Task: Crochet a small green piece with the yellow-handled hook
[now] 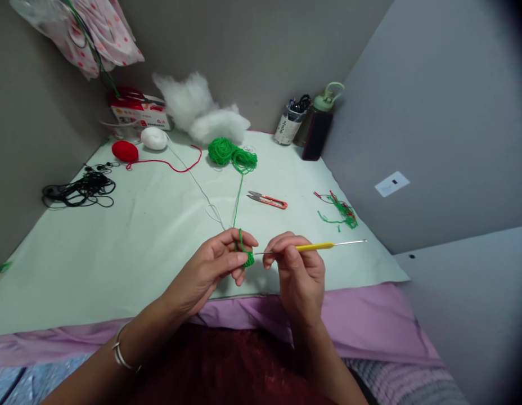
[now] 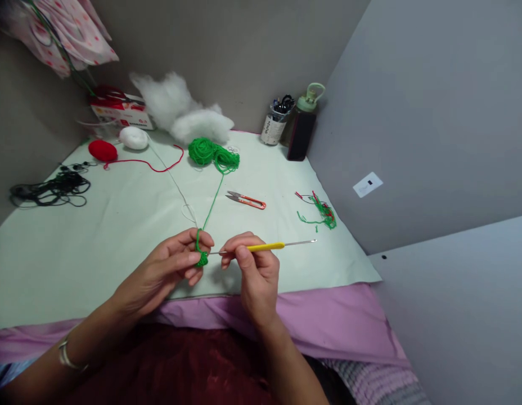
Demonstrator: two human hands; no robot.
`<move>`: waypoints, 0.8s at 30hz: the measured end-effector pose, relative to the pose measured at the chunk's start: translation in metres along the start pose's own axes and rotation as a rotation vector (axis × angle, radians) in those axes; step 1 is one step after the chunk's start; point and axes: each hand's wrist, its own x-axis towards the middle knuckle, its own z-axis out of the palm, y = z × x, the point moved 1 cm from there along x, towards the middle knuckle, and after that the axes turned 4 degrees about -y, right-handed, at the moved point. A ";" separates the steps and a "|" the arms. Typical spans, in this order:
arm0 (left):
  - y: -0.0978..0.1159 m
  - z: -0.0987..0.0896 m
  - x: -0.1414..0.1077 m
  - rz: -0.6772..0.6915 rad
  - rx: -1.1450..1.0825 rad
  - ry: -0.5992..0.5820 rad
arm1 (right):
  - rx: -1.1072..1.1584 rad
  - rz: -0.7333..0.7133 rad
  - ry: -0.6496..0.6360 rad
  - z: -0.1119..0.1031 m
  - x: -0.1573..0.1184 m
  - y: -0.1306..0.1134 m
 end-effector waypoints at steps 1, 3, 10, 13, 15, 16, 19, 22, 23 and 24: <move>0.000 0.000 0.000 0.001 -0.003 -0.002 | 0.004 0.004 -0.001 0.000 0.000 0.000; 0.000 -0.001 0.000 -0.001 -0.004 -0.010 | 0.023 0.002 0.010 0.000 0.001 -0.001; 0.000 -0.001 -0.001 -0.001 0.012 -0.014 | 0.061 -0.027 0.007 0.001 0.001 -0.003; 0.000 0.000 -0.001 0.007 0.014 -0.023 | 0.056 -0.017 -0.009 0.000 0.001 -0.002; -0.001 0.000 -0.001 0.005 0.012 -0.030 | 0.059 -0.012 -0.017 -0.001 0.001 0.000; -0.001 0.000 0.000 0.006 0.012 -0.032 | 0.059 -0.010 -0.022 -0.001 0.001 0.000; -0.003 -0.002 -0.001 0.009 0.013 -0.033 | 0.059 -0.012 -0.036 -0.002 0.000 0.001; -0.004 -0.003 -0.001 0.009 0.013 -0.044 | 0.071 -0.013 -0.049 -0.002 0.000 0.001; -0.004 -0.003 -0.001 0.007 0.014 -0.047 | 0.077 -0.011 -0.053 -0.003 0.000 0.001; -0.004 -0.003 -0.001 0.005 0.016 -0.049 | 0.083 -0.008 -0.057 -0.003 0.000 0.001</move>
